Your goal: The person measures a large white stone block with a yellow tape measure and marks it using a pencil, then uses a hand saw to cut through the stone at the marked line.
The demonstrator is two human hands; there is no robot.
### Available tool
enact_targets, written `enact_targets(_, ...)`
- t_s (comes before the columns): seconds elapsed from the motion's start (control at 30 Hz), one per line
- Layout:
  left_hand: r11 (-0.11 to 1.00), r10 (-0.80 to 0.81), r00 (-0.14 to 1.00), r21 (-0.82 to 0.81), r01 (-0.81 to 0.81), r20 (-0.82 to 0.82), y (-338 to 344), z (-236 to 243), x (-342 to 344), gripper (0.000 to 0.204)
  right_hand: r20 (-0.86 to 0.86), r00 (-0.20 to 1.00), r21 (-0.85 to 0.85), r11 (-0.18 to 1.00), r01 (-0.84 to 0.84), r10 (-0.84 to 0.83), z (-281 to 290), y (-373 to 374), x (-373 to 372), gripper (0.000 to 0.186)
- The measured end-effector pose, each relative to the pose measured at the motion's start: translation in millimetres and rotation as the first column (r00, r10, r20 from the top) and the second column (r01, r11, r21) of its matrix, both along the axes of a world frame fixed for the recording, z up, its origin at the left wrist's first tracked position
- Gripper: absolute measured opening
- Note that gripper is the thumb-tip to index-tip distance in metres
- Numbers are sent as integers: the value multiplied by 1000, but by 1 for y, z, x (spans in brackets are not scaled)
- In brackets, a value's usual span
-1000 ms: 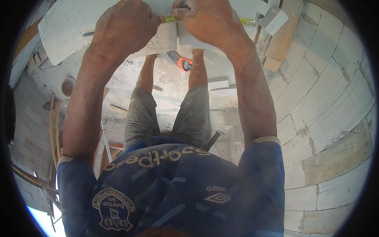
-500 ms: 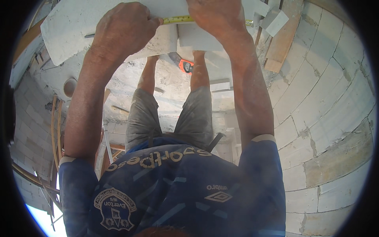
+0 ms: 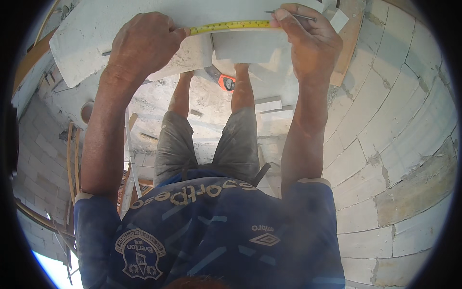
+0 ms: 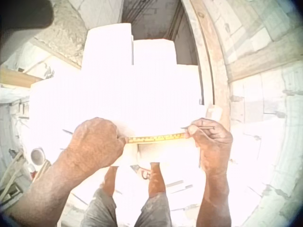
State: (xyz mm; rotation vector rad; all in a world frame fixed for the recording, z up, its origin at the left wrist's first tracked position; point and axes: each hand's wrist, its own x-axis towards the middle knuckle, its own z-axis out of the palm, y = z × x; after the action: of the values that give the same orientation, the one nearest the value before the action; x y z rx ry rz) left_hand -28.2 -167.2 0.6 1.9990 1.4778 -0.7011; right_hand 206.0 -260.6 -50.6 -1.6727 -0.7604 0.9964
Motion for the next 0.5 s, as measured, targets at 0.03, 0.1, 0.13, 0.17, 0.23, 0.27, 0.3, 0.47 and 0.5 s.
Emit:
enact_targets(0.03, 999, -29, 999, 23, 29, 29, 0, 1, 0, 37, -5, 998, -77, 995, -64, 63, 3, 1, -9, 24)
enact_targets(0.1, 1000, -21, 999, 23, 20, 39, 0, 0, -1, 37, -17, 992, -154, 980, -129, 128, 4, 9, -26, 22)
enact_targets(0.13, 1000, -13, 999, 25, 11, 53, 0, -1, -1, 37, 2, 975, -175, 960, -217, 221, 0, 13, -31, 20)
enact_targets(0.17, 1000, -11, 999, 23, 10, 49, 0, -1, -1, 37, 13, 949, -194, 932, -306, 314, -3, 18, -37, 17)
enact_targets(0.23, 999, -18, 999, 28, 17, 36, 0, -1, -2, 37, 2, 911, -246, 883, -399, 413, 6, 33, -49, 15)
enact_targets(0.27, 1000, -16, 999, 27, 15, 37, 1, -2, -2, 37, -5, 863, -301, 822, -483, 505, 10, 38, -52, 14)
enact_targets(0.3, 1000, -11, 999, 21, 10, 33, 1, -2, -2, 37, -4, 862, -302, 821, -485, 508, 9, 42, -54, 14)
enact_targets(0.47, 997, -43, 996, -65, 38, -74, 5, -2, -5, 36, 40, 779, -381, 730, -567, 626, 2, 45, -60, 17)
enact_targets(0.5, 994, -39, 998, -101, 33, -55, 8, 6, -2, 37, 40, 776, -383, 727, -570, 629, 1, 44, -60, 17)
